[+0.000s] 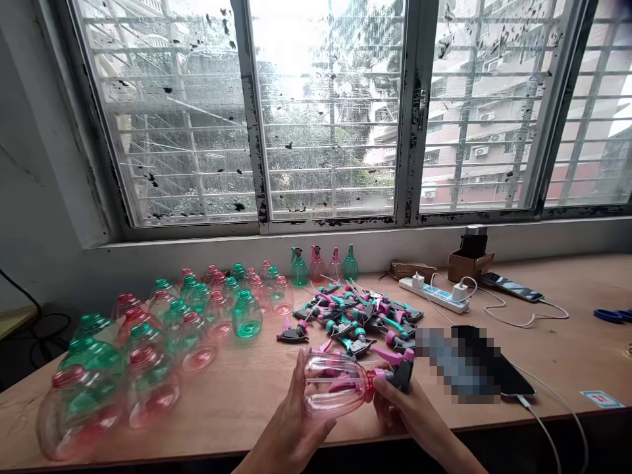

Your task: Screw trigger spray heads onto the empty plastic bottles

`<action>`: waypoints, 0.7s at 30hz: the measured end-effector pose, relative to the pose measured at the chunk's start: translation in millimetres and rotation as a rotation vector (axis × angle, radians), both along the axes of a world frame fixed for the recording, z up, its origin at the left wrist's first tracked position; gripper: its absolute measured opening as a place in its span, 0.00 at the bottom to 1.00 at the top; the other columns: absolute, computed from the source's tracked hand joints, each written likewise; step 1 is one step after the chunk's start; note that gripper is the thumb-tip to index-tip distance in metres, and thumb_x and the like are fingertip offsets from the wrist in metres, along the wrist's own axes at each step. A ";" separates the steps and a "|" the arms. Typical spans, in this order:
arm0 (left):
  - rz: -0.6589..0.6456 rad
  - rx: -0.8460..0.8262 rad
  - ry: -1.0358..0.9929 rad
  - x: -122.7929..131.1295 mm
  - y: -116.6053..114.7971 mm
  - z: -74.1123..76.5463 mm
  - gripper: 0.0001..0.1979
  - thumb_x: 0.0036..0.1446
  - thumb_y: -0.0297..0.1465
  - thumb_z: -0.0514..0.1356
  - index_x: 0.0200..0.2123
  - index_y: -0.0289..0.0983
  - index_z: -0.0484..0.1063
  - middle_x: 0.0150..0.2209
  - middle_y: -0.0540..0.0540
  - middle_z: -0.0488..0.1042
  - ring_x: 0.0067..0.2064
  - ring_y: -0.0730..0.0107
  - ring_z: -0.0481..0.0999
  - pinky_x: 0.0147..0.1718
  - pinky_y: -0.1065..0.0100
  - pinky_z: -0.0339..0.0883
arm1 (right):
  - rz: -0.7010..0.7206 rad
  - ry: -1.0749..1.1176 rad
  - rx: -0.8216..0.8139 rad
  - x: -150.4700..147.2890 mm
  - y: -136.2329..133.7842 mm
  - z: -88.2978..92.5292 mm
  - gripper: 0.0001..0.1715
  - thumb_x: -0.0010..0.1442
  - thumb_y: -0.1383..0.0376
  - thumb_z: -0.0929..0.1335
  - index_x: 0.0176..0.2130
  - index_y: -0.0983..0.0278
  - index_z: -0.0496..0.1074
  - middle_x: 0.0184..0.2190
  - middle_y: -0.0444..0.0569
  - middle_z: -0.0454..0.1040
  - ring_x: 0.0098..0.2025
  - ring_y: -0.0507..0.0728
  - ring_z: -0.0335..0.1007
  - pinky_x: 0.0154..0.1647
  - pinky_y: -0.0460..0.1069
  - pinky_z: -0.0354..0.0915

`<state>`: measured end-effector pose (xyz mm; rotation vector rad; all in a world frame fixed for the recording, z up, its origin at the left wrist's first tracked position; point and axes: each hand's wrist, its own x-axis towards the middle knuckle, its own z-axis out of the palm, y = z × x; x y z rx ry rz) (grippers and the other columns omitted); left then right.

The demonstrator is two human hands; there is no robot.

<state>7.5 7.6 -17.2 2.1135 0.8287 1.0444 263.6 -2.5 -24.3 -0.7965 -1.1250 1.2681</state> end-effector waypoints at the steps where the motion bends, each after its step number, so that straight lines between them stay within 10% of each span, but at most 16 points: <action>1: 0.000 -0.007 0.006 -0.2 -0.2 0.6 0.50 0.67 0.43 0.58 0.73 0.46 0.21 0.73 0.36 0.54 0.68 0.46 0.64 0.67 0.44 0.57 | -0.001 0.003 0.003 -0.1 0.1 -0.1 0.29 0.55 0.45 0.77 0.43 0.62 0.69 0.25 0.45 0.79 0.19 0.53 0.70 0.17 0.44 0.57; 12: -0.071 -0.081 -0.048 2.2 -2.7 10.6 0.49 0.67 0.43 0.61 0.72 0.51 0.24 0.67 0.35 0.66 0.66 0.51 0.69 0.65 0.51 0.63 | -0.001 -0.008 0.011 -0.5 0.5 -0.4 0.30 0.53 0.44 0.77 0.42 0.62 0.70 0.19 0.41 0.74 0.18 0.53 0.69 0.17 0.45 0.56; 21: -0.046 -0.013 0.026 -6.2 -5.0 9.2 0.49 0.67 0.43 0.60 0.73 0.51 0.22 0.75 0.38 0.47 0.73 0.47 0.55 0.71 0.46 0.50 | -0.017 0.013 -0.015 -1.4 -0.7 0.6 0.33 0.52 0.43 0.78 0.43 0.62 0.70 0.21 0.43 0.76 0.18 0.53 0.69 0.17 0.44 0.56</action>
